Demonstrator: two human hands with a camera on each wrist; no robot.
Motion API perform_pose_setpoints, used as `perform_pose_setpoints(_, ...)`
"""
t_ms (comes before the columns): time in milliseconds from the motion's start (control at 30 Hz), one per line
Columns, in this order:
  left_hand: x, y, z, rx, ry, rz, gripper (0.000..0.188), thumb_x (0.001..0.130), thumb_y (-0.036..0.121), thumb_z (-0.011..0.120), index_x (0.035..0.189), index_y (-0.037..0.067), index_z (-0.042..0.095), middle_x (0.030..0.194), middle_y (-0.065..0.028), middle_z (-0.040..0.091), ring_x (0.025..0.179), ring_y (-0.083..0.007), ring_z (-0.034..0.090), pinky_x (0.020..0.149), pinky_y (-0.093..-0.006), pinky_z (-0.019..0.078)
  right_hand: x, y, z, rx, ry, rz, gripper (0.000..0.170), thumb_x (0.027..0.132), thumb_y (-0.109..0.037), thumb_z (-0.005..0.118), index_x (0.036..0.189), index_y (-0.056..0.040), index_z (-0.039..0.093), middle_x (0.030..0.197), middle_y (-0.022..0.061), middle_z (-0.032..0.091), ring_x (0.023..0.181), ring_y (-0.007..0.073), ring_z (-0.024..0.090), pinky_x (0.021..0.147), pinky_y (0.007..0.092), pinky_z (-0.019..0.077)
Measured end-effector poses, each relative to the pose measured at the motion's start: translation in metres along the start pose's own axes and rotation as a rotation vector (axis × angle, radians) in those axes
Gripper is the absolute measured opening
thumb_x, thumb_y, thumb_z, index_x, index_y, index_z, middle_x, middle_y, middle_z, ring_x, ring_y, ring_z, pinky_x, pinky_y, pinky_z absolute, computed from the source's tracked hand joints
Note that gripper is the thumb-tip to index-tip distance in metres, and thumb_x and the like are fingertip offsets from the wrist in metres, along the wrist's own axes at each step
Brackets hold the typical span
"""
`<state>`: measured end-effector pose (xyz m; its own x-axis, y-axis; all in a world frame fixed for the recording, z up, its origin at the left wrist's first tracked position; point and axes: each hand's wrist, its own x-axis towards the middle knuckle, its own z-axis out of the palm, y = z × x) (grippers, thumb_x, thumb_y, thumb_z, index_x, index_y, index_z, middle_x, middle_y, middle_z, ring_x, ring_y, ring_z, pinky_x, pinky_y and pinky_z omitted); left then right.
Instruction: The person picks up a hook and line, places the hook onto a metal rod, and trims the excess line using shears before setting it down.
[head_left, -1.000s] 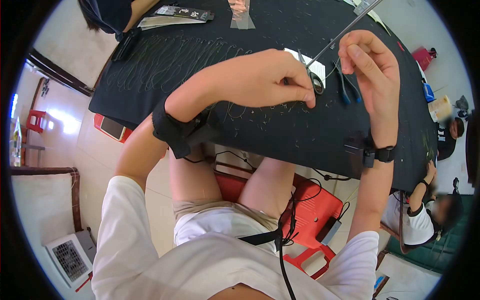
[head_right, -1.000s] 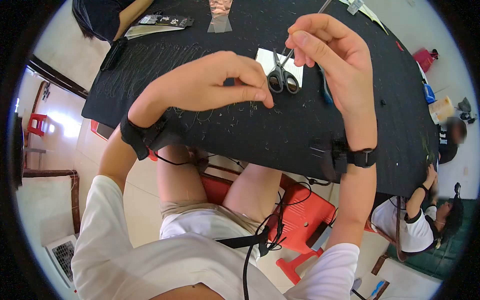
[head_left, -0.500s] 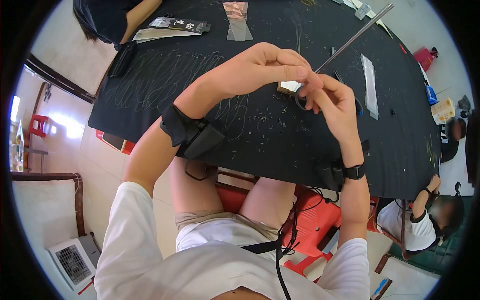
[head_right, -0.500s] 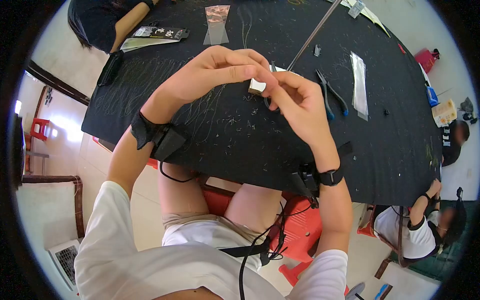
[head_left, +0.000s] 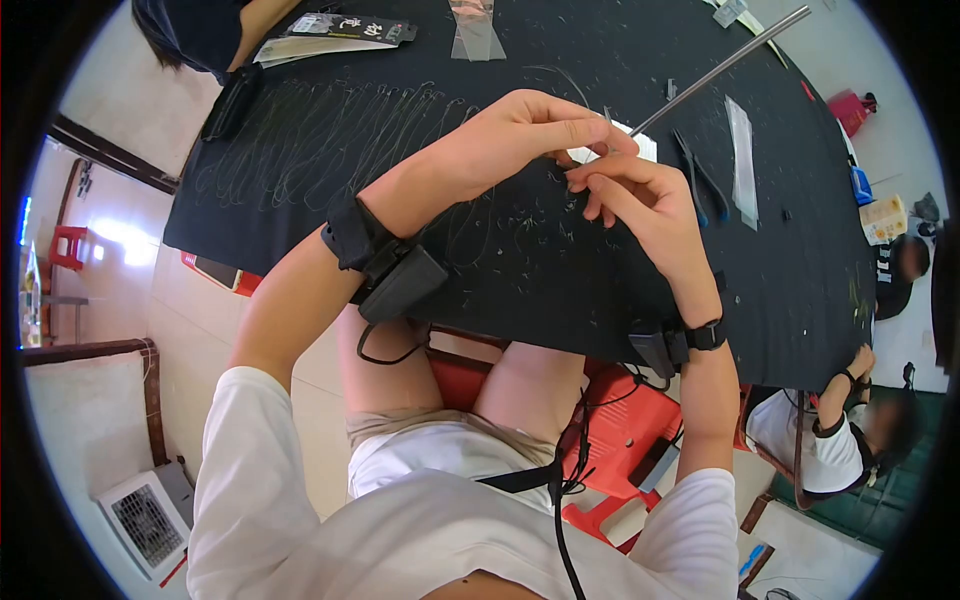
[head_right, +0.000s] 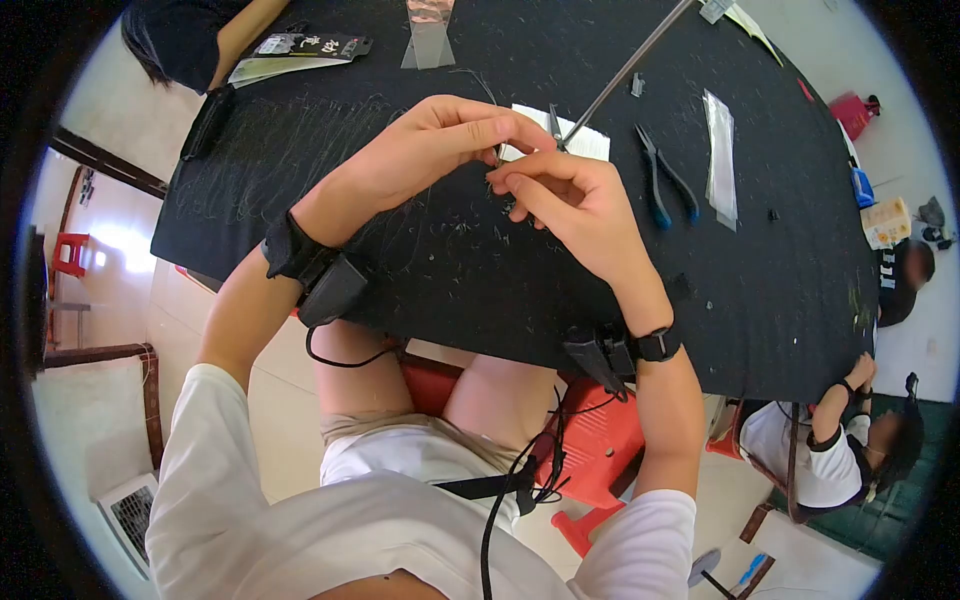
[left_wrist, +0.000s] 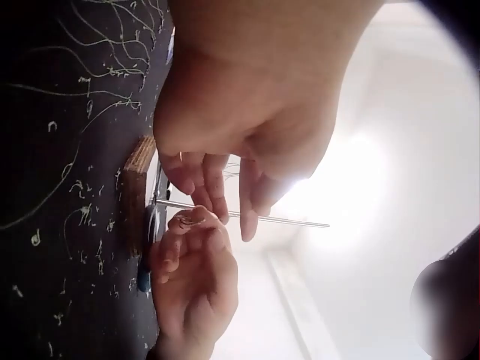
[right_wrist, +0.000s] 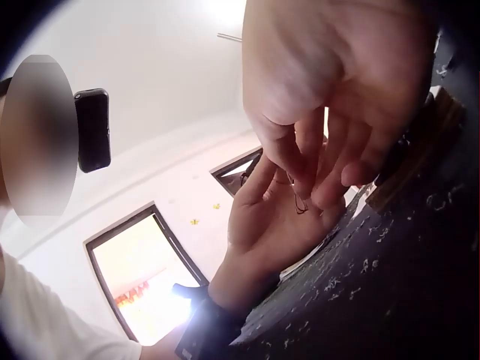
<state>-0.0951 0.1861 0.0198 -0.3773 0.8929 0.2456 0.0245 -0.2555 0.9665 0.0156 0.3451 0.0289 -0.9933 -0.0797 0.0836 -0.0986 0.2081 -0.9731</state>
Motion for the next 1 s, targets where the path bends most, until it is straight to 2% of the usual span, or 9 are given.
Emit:
perform_pose_setpoints(133,-0.0004,-0.0019,-0.0003,-0.011,0.026,-0.013,0.031,0.091,0.025,0.047,0.104,0.001,0.062,0.098,-0.0049,0.062,0.084,-0.0084,0.051,0.07,-0.0217,0.0399,0.0003,-0.0029,0.0014,-0.015,0.021,-0.003,0.015,0.082,-0.006,0.059,0.093,0.0004,0.064,0.084,0.0054,0.064,0.068,0.0083,0.058,0.06,0.019,0.0464)
perform_pose_setpoints(233,-0.0007,-0.0005,-0.0022,0.052,0.035,0.043,0.031,0.091,0.025,0.047,0.104,0.002,0.062,0.1,-0.0055,0.062,0.083,-0.0079,0.051,0.068,-0.021,0.0393,0.0006,-0.0017,0.0025,-0.016,0.02,-0.023,0.014,0.08,-0.005,0.061,0.092,0.0007,0.064,0.083,0.0059,0.064,0.069,0.0086,0.059,0.062,0.0195,0.0476)
perform_pose_setpoints(833,-0.0021,-0.0045,0.0022,0.061,0.056,0.011,0.031,0.09,0.028,0.048,0.107,0.006,0.062,0.101,-0.0042,0.062,0.084,-0.008,0.053,0.066,-0.0188,0.0392,-0.002,-0.0023,0.0034,0.021,0.055,-0.064,0.012,0.079,-0.007,0.063,0.088,0.0008,0.063,0.078,0.0048,0.063,0.063,0.0077,0.057,0.056,0.0187,0.0458)
perform_pose_setpoints(1000,-0.0012,-0.0055,0.002,-0.033,0.1,0.025,0.031,0.091,0.026,0.046,0.11,0.006,0.061,0.098,-0.0028,0.061,0.084,-0.0078,0.051,0.066,-0.018,0.0379,-0.0022,-0.0013,-0.0007,0.084,0.13,-0.109,0.011,0.081,-0.008,0.061,0.089,0.0,0.062,0.078,0.004,0.062,0.064,0.0068,0.055,0.056,0.0183,0.0438)
